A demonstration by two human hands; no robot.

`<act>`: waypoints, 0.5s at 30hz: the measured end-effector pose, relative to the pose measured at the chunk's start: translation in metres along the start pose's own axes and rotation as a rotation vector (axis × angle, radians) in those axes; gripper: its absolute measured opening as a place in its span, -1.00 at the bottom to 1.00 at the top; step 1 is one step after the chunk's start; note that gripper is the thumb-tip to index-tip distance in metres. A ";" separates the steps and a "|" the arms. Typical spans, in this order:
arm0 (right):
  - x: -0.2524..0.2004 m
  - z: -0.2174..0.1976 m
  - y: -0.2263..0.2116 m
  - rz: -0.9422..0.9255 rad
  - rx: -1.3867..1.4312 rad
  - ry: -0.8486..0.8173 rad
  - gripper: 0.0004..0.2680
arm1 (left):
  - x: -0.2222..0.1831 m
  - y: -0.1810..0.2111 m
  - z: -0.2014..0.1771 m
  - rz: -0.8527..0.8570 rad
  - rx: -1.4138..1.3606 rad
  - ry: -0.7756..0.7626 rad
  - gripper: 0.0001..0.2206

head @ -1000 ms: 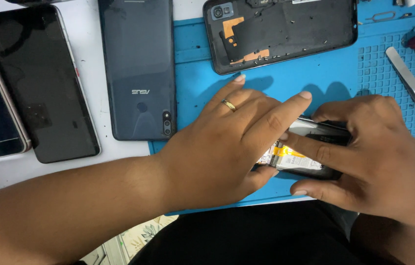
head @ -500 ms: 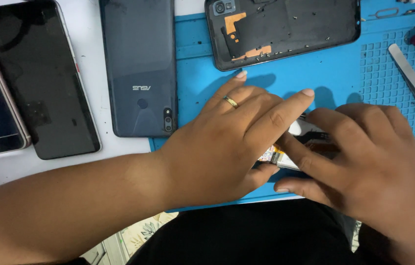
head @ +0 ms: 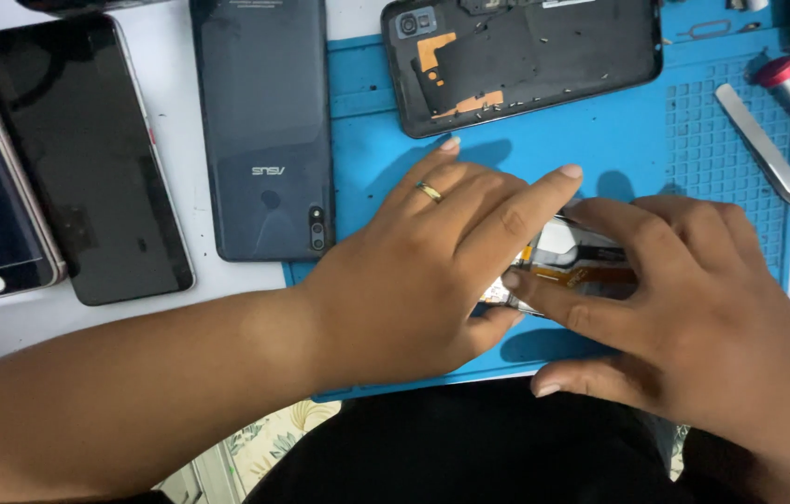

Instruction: Applying adhesive to a phone frame, installing a new screen, and reconnecting internal ribbon cables using tweezers.

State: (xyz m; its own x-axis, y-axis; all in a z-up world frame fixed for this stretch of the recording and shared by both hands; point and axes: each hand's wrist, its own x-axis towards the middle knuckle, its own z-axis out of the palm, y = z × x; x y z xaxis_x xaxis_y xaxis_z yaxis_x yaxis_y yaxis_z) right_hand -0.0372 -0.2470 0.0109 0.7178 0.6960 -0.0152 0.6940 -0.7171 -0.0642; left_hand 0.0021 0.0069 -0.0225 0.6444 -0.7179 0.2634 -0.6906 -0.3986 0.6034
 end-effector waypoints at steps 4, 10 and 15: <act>-0.002 0.000 0.012 -0.027 0.061 -0.033 -0.46 | 0.001 0.004 -0.002 -0.005 0.040 0.042 -0.16; 0.006 -0.012 0.021 0.092 0.450 0.087 -0.62 | 0.004 0.006 -0.005 -0.001 0.149 0.191 -0.41; 0.005 -0.013 0.025 0.036 0.460 0.102 -0.81 | 0.005 0.005 -0.003 -0.012 0.139 0.171 -0.63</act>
State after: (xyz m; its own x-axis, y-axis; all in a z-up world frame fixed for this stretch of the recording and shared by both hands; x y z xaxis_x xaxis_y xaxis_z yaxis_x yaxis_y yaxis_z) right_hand -0.0157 -0.2624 0.0225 0.7590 0.6472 0.0709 0.5880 -0.6346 -0.5016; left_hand 0.0026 0.0031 -0.0159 0.6909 -0.6100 0.3880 -0.7137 -0.4901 0.5004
